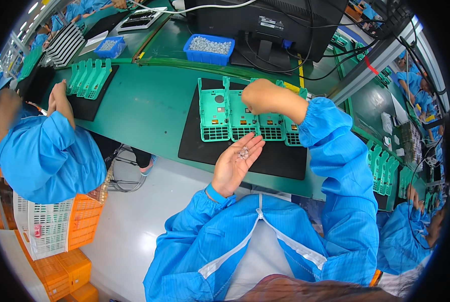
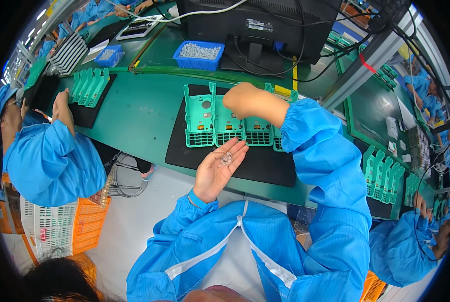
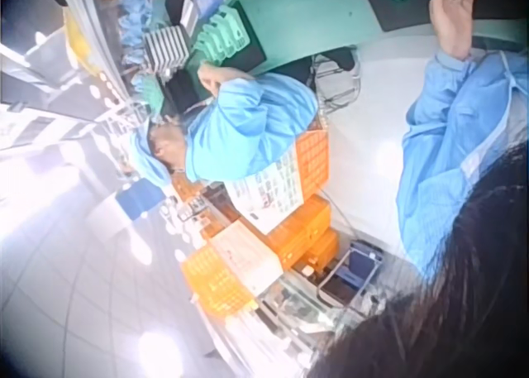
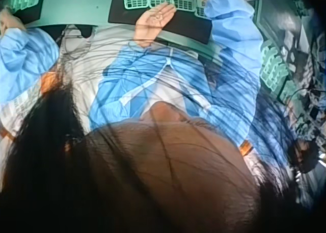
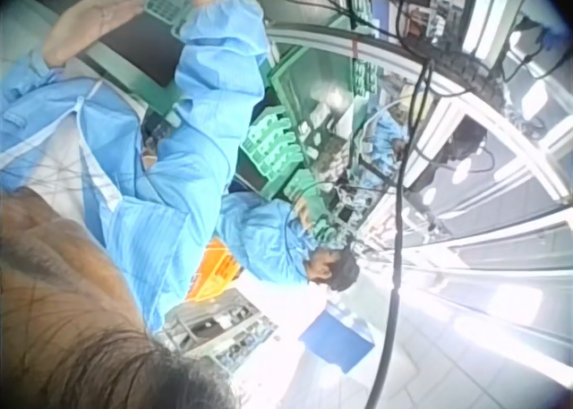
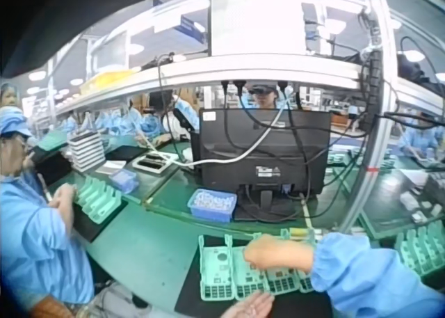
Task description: Manually assemble small electronic parts into green plastic carrier frames on a factory production line.
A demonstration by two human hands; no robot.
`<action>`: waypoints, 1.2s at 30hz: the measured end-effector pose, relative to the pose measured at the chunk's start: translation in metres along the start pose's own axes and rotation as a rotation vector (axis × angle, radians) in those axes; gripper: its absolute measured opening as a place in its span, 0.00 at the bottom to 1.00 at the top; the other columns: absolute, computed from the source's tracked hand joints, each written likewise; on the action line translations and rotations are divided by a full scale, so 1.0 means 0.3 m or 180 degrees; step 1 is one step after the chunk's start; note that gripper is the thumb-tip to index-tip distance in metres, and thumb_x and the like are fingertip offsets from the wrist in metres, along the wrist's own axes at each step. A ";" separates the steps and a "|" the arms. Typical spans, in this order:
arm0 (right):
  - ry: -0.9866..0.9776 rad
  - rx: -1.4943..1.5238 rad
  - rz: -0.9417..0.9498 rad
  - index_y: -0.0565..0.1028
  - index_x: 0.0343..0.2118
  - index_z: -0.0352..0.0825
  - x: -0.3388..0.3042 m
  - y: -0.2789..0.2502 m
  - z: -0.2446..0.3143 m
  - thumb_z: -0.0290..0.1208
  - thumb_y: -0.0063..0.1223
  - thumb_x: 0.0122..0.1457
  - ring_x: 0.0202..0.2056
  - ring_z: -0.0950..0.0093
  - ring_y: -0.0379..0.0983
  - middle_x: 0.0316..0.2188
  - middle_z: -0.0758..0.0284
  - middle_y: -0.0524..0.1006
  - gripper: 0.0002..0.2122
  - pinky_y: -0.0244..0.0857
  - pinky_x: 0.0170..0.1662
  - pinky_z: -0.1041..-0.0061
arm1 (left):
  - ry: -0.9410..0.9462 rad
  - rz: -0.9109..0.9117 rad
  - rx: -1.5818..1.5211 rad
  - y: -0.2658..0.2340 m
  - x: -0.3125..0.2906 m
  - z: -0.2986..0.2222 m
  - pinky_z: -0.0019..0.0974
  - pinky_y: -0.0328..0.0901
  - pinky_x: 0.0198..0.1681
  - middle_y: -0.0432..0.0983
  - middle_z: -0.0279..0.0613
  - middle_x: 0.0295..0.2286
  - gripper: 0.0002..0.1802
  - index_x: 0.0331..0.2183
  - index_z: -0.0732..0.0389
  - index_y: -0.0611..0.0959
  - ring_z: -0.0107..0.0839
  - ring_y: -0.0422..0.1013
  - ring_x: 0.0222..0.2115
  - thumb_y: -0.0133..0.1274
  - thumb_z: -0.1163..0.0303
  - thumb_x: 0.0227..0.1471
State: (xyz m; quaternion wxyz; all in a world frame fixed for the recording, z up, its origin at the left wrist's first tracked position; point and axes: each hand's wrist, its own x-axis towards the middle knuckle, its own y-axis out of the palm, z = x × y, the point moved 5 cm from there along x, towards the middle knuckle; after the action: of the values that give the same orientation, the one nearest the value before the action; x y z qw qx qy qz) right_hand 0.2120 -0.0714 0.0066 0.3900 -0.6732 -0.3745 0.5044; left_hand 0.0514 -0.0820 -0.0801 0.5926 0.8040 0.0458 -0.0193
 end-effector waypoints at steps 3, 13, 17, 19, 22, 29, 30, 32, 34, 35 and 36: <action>0.0056 0.0006 0.0076 0.79 0.23 0.35 -0.005 -0.009 0.002 0.27 0.60 0.38 0.30 0.62 0.77 0.23 0.61 0.78 0.06 0.69 0.30 0.64 | -0.0003 -0.0012 -0.0021 0.001 -0.001 -0.001 0.42 0.59 0.59 0.60 0.63 0.54 0.27 0.56 0.74 0.58 0.48 0.60 0.56 0.35 0.72 0.57; -0.0136 -0.0241 -0.0266 0.79 0.22 0.34 0.005 0.025 0.029 0.23 0.58 0.40 0.29 0.60 0.77 0.23 0.59 0.78 0.04 0.70 0.30 0.65 | 0.0074 -0.0068 0.0051 0.005 -0.005 -0.008 0.41 0.60 0.58 0.60 0.64 0.53 0.27 0.57 0.74 0.56 0.49 0.61 0.55 0.35 0.74 0.58; -0.0320 -0.0429 -0.0290 0.79 0.22 0.34 0.008 0.025 0.036 0.22 0.57 0.40 0.29 0.60 0.77 0.23 0.59 0.78 0.04 0.71 0.30 0.65 | 0.0081 -0.0065 0.0075 0.009 -0.006 -0.008 0.41 0.60 0.58 0.60 0.64 0.53 0.26 0.57 0.73 0.56 0.48 0.61 0.55 0.36 0.75 0.58; -0.0288 -0.0479 -0.0189 0.79 0.22 0.34 0.016 0.012 0.043 0.22 0.56 0.40 0.29 0.61 0.77 0.23 0.59 0.79 0.04 0.71 0.29 0.65 | 0.0088 -0.0082 0.0107 0.009 -0.007 -0.008 0.41 0.61 0.58 0.60 0.63 0.53 0.26 0.57 0.73 0.57 0.48 0.61 0.55 0.36 0.74 0.59; -0.0353 -0.0621 -0.0040 0.80 0.22 0.35 0.026 0.013 0.042 0.22 0.56 0.41 0.29 0.63 0.78 0.24 0.61 0.79 0.04 0.70 0.29 0.67 | 0.0101 -0.0116 0.0183 0.010 -0.015 -0.008 0.41 0.61 0.57 0.61 0.62 0.53 0.24 0.56 0.72 0.59 0.48 0.62 0.54 0.37 0.72 0.61; -0.0492 -0.0605 -0.0344 0.80 0.23 0.35 0.040 0.056 0.028 0.28 0.63 0.38 0.30 0.63 0.76 0.23 0.63 0.77 0.06 0.68 0.33 0.65 | 0.0272 -0.0359 0.0551 -0.007 -0.018 -0.025 0.41 0.61 0.57 0.62 0.60 0.53 0.23 0.54 0.71 0.62 0.47 0.62 0.55 0.35 0.66 0.63; -0.0587 -0.0571 -0.0417 0.80 0.24 0.36 0.030 0.049 0.028 0.28 0.62 0.40 0.30 0.64 0.76 0.22 0.64 0.76 0.06 0.68 0.33 0.66 | 0.0279 -0.0356 0.0552 -0.006 -0.018 -0.031 0.41 0.61 0.57 0.62 0.60 0.53 0.23 0.54 0.71 0.62 0.47 0.62 0.55 0.35 0.66 0.63; -0.0498 0.0092 -0.0505 0.80 0.24 0.36 0.002 0.032 -0.004 0.28 0.63 0.40 0.30 0.64 0.76 0.23 0.64 0.77 0.06 0.68 0.32 0.67 | 0.0183 -0.0159 -0.0017 0.006 -0.017 -0.037 0.42 0.58 0.59 0.60 0.60 0.54 0.26 0.55 0.72 0.61 0.47 0.60 0.56 0.33 0.62 0.64; -0.0407 0.0758 -0.0575 0.80 0.24 0.37 -0.045 -0.020 -0.009 0.29 0.63 0.40 0.30 0.65 0.76 0.24 0.65 0.77 0.06 0.68 0.31 0.69 | 0.0179 -0.0092 -0.0074 0.010 -0.018 -0.043 0.43 0.57 0.60 0.60 0.59 0.54 0.27 0.55 0.73 0.61 0.47 0.59 0.56 0.32 0.60 0.64; -0.0559 0.1346 -0.0804 0.79 0.24 0.37 -0.078 -0.062 0.013 0.29 0.63 0.41 0.30 0.65 0.75 0.25 0.65 0.77 0.06 0.67 0.31 0.68 | 0.0180 -0.0038 -0.0133 0.009 -0.023 -0.046 0.44 0.56 0.60 0.60 0.58 0.55 0.29 0.55 0.73 0.60 0.47 0.58 0.57 0.30 0.58 0.64; -0.0662 0.1938 -0.1052 0.79 0.25 0.37 -0.117 -0.086 0.027 0.28 0.62 0.42 0.30 0.66 0.74 0.25 0.65 0.76 0.06 0.66 0.31 0.68 | 0.0163 -0.0029 -0.0127 0.011 -0.019 -0.043 0.44 0.56 0.60 0.60 0.58 0.55 0.29 0.55 0.73 0.60 0.47 0.58 0.57 0.30 0.58 0.64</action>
State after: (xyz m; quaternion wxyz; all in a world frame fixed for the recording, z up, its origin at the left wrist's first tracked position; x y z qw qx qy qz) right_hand 0.1938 -0.0909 0.0421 0.6087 -0.4017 -0.3486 0.5887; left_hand 0.0457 -0.0708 -0.0724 0.6070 0.7920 0.0650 -0.0004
